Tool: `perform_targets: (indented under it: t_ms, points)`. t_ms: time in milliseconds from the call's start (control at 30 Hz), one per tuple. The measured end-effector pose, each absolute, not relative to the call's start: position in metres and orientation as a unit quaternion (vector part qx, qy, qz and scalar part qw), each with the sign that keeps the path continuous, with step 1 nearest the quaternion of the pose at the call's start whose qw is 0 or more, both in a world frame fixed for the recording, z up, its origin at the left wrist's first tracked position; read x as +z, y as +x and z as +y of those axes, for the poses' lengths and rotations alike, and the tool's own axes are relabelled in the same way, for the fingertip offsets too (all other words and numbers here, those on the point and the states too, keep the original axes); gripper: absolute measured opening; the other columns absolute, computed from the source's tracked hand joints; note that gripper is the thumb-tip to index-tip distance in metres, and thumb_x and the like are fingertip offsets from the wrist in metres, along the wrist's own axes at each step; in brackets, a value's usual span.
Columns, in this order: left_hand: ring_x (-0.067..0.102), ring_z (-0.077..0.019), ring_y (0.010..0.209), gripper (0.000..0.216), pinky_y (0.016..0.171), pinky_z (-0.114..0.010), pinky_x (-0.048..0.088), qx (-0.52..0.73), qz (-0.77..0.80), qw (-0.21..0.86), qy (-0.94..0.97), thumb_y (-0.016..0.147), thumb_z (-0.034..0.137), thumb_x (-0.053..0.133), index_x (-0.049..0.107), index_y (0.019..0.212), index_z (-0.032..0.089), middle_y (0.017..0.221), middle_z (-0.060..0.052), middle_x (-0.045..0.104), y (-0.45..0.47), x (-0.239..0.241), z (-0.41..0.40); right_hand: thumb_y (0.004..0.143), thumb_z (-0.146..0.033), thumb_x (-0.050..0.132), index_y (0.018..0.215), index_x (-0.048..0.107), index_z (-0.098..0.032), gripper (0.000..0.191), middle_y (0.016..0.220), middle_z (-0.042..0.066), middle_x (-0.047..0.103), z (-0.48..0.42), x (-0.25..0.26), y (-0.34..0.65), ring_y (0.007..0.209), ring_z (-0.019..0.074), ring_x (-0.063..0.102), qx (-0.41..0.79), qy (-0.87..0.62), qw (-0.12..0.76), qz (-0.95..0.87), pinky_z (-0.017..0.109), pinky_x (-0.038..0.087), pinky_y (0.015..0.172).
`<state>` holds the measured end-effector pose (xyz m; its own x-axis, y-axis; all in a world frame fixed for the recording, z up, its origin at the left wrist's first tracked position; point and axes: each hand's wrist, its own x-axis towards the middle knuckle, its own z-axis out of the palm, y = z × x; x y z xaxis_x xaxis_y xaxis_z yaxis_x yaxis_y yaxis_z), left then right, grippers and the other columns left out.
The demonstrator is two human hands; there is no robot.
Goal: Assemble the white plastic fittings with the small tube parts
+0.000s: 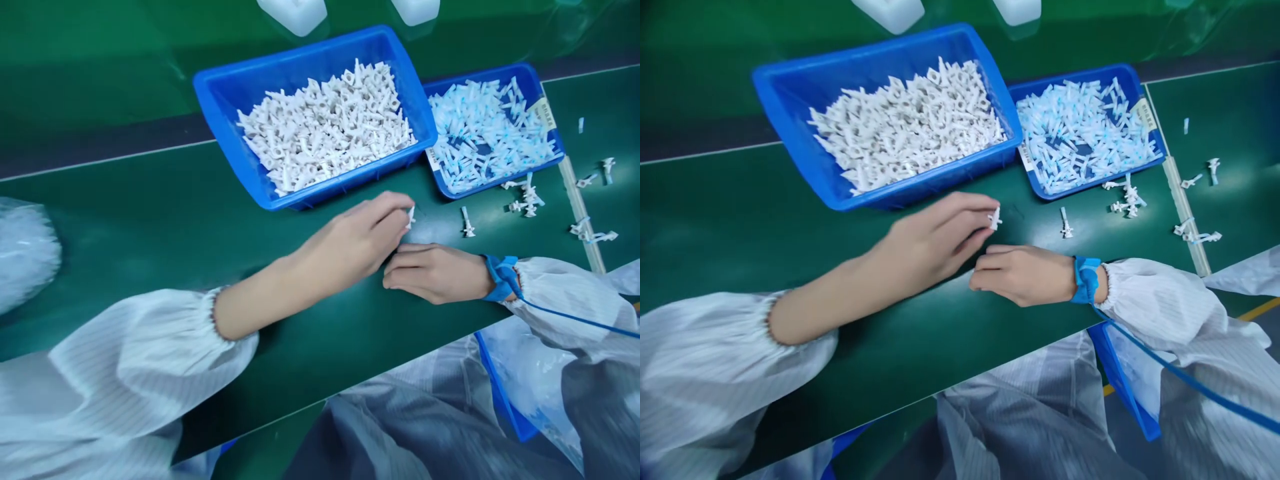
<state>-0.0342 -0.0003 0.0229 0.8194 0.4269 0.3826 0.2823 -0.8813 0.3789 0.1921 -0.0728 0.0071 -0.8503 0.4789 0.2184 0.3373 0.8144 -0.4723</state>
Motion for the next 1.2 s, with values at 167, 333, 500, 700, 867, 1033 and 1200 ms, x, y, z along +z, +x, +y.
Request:
perform_targets:
  t_ms: [167,333,500,700,867,1033,1200]
  points:
    - [0.077,-0.021,0.106,0.027,0.098,-0.034,0.063,0.235,0.165,0.222,0.932,0.12,0.019,0.043,0.07,0.115,0.02,0.122,-0.013,0.083,-0.031,-0.011,0.002,0.12,-0.012,0.048,0.122,0.073,-0.017,0.025,0.114,0.009,0.077,-0.075,0.004,0.19,0.106,0.0212,0.065,0.192,-0.221,0.131,-0.947,0.033,0.052,0.09]
    - [0.079,-0.0218,0.113,0.02,0.098,-0.035,0.063,0.233,0.193,0.275,0.913,0.113,0.015,0.049,0.068,0.112,0.022,0.123,-0.012,0.084,-0.03,-0.006,0.006,0.119,-0.01,0.048,0.127,0.071,-0.018,0.025,0.117,0.009,0.075,-0.077,0.005,0.19,0.108,0.0207,0.064,0.185,-0.227,0.107,-0.95,0.033,0.043,0.073]
    - [0.08,-0.0198,0.112,0.023,0.095,-0.033,0.061,0.239,0.228,0.295,0.897,0.114,0.016,0.047,0.069,0.116,0.021,0.125,-0.01,0.084,-0.033,0.003,0.006,0.116,-0.007,0.048,0.125,0.071,-0.018,0.027,0.115,0.009,0.075,-0.075,0.006,0.19,0.105,0.0205,0.063,0.177,-0.225,0.113,-0.951,0.033,0.044,0.077]
    - [0.071,-0.025,0.109,0.035,0.091,-0.039,0.051,0.17,0.175,0.235,0.941,0.123,0.038,0.052,0.079,0.137,0.021,0.128,-0.014,0.081,-0.025,0.001,0.01,0.111,-0.004,0.05,0.123,0.071,-0.019,0.029,0.121,0.007,0.075,-0.077,0.008,0.188,0.094,0.0191,0.059,0.183,-0.198,0.086,-0.959,0.035,0.035,0.071]
    - [0.066,-0.0216,0.094,0.042,0.081,-0.038,0.041,0.157,0.154,0.218,0.951,0.124,0.037,0.047,0.084,0.109,0.023,0.113,-0.009,0.081,-0.02,-0.003,0.01,0.111,-0.003,0.044,0.126,0.072,-0.019,0.035,0.118,0.007,0.077,-0.076,0.01,0.193,0.094,0.0176,0.062,0.195,-0.16,0.111,-0.961,0.033,0.04,0.071]
    - [0.077,-0.0184,0.099,0.035,0.088,-0.03,0.055,0.212,0.176,0.353,0.894,0.12,0.029,0.052,0.086,0.115,0.022,0.119,-0.007,0.086,-0.019,0.003,0.007,0.125,-0.02,0.037,0.132,0.075,-0.021,0.038,0.115,0.006,0.081,-0.066,0.03,0.215,0.099,0.017,0.073,0.151,-0.211,0.209,-0.943,0.03,0.054,0.074]
    - [0.083,-0.0191,0.099,0.022,0.091,-0.027,0.062,0.216,0.263,0.433,0.835,0.112,0.032,0.068,0.088,0.113,0.022,0.115,-0.004,0.089,-0.015,0.009,0.006,0.125,-0.033,0.051,0.138,0.081,-0.026,0.034,0.122,0.009,0.083,-0.052,0.057,0.238,0.11,0.0218,0.081,0.18,-0.363,0.201,-0.892,0.037,0.068,0.1]
